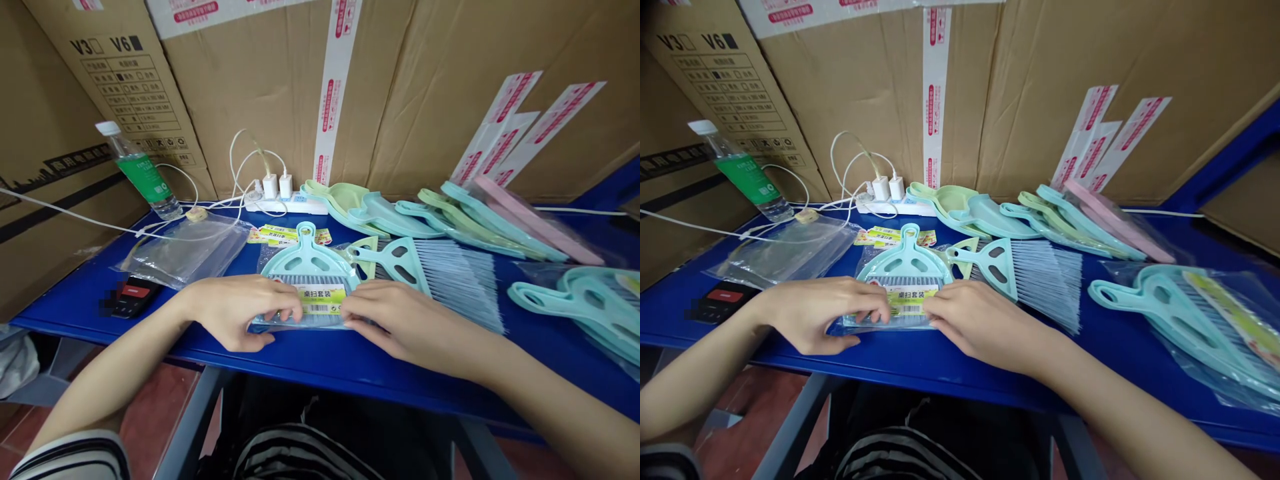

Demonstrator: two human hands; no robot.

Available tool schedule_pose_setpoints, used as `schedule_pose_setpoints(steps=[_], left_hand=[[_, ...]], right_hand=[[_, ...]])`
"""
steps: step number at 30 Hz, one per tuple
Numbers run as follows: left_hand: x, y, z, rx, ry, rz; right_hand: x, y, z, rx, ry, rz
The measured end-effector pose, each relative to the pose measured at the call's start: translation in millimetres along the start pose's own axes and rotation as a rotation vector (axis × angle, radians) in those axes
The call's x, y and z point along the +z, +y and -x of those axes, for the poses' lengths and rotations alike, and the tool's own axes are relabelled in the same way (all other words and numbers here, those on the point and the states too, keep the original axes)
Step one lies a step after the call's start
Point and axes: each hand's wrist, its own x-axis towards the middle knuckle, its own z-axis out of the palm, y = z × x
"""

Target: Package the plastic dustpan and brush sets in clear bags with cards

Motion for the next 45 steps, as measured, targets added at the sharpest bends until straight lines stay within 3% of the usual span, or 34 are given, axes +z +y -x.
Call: schedule_pose_setpoints(steps=[6, 15, 24, 35, 45], left_hand=[[-5.2, -1.4, 4.0, -0.001, 0.006, 0.066], [-15.2, -7.7, 9.9, -0.152, 0.010, 0.100], [-7.9, -12.9, 4.4, -0.135, 0.035, 0.146], [-3.5, -19.5, -0.1, -0.130, 0.113, -0.073], [-0.1, -18.1, 0.5, -0.333, 0.139, -0.319]], right_hand=[[-0.1, 0.2, -1.7, 0.053, -0.022, -0.049], [2.6, 0.7, -4.4, 0.116, -0.006, -0.166], [12.4, -3.3, -6.8, 0.179, 0.070, -0.090], [13.8, -2.3, -9.9, 0.234, 0.105, -0.136], [19.8, 0.5, -6.2, 0.271, 0.122, -0.087]])
